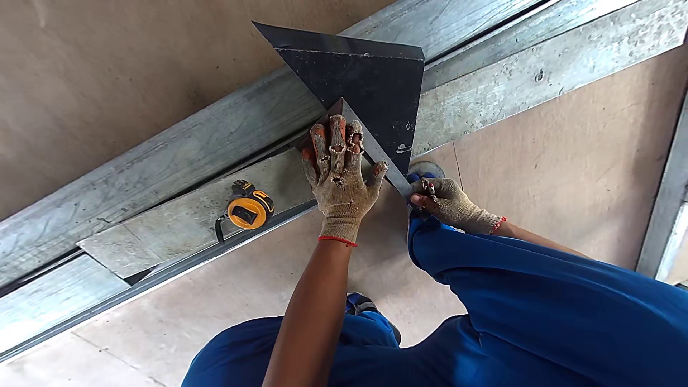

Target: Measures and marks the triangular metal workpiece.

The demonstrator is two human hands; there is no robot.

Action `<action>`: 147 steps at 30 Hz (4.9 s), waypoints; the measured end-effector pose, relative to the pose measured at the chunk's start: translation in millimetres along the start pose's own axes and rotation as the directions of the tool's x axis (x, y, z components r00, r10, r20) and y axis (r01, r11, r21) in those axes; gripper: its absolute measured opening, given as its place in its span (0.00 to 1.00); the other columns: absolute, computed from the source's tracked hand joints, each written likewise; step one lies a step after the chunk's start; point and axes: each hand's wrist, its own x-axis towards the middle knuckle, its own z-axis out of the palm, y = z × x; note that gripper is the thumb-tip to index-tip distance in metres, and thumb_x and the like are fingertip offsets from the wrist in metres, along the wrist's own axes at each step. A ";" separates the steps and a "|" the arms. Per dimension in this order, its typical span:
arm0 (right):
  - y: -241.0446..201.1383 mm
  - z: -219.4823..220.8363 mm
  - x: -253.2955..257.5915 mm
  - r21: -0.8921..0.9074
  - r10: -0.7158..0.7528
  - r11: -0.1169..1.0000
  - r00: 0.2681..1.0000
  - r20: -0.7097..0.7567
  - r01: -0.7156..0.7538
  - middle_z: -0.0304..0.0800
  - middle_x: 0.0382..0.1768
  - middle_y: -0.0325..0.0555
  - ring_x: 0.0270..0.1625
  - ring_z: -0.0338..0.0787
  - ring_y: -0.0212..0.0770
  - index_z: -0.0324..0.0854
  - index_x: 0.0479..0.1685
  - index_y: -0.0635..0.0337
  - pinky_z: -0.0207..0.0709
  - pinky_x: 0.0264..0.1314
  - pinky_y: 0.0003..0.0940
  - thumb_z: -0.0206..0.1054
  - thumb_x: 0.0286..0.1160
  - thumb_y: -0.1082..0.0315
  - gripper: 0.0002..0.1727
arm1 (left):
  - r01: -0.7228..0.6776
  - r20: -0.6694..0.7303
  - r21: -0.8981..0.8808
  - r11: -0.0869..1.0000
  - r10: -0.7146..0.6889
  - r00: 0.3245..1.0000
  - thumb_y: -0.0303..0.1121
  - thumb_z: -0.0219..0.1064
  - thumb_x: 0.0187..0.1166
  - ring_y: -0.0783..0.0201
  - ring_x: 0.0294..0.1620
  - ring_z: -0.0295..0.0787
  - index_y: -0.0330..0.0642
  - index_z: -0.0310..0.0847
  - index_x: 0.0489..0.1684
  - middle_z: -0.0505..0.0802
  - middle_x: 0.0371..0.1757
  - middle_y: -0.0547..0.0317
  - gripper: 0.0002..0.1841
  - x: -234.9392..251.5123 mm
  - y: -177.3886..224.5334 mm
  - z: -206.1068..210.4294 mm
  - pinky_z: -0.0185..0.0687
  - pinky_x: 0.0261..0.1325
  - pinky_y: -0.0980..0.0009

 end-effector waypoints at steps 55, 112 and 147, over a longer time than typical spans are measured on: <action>-4.4 14.0 26.8 0.395 0.178 0.902 0.984 0.026 -0.173 0.87 0.28 0.33 0.33 0.88 0.28 0.80 0.34 0.55 0.86 0.43 0.26 0.72 0.71 0.75 0.06 | -0.013 0.017 0.034 0.999 0.012 1.000 0.77 0.55 0.70 0.39 0.96 0.45 0.54 0.59 0.93 0.62 0.94 0.50 0.51 12.5 -0.3 -2.2 0.29 0.90 0.31; 2.5 -14.7 33.4 0.541 0.109 0.736 0.861 0.498 -0.407 0.88 0.28 0.32 0.30 0.87 0.29 0.86 0.41 0.45 0.82 0.33 0.27 0.76 0.72 0.48 0.13 | 0.177 0.279 -0.086 0.980 -0.147 0.949 0.64 0.68 0.62 0.42 0.93 0.52 0.55 0.73 0.83 0.66 0.92 0.56 0.44 44.3 22.5 -49.3 0.39 0.86 0.29; -26.0 -7.6 22.6 0.478 0.306 0.789 0.921 0.240 -0.386 0.93 0.31 0.32 0.32 0.90 0.28 0.87 0.43 0.48 0.88 0.39 0.30 0.81 0.62 0.56 0.14 | -0.035 -0.143 -0.104 0.994 0.020 0.989 0.78 0.60 0.64 0.39 0.84 0.68 0.61 0.86 0.63 0.83 0.80 0.53 0.38 30.2 -12.6 -2.9 0.53 0.80 0.33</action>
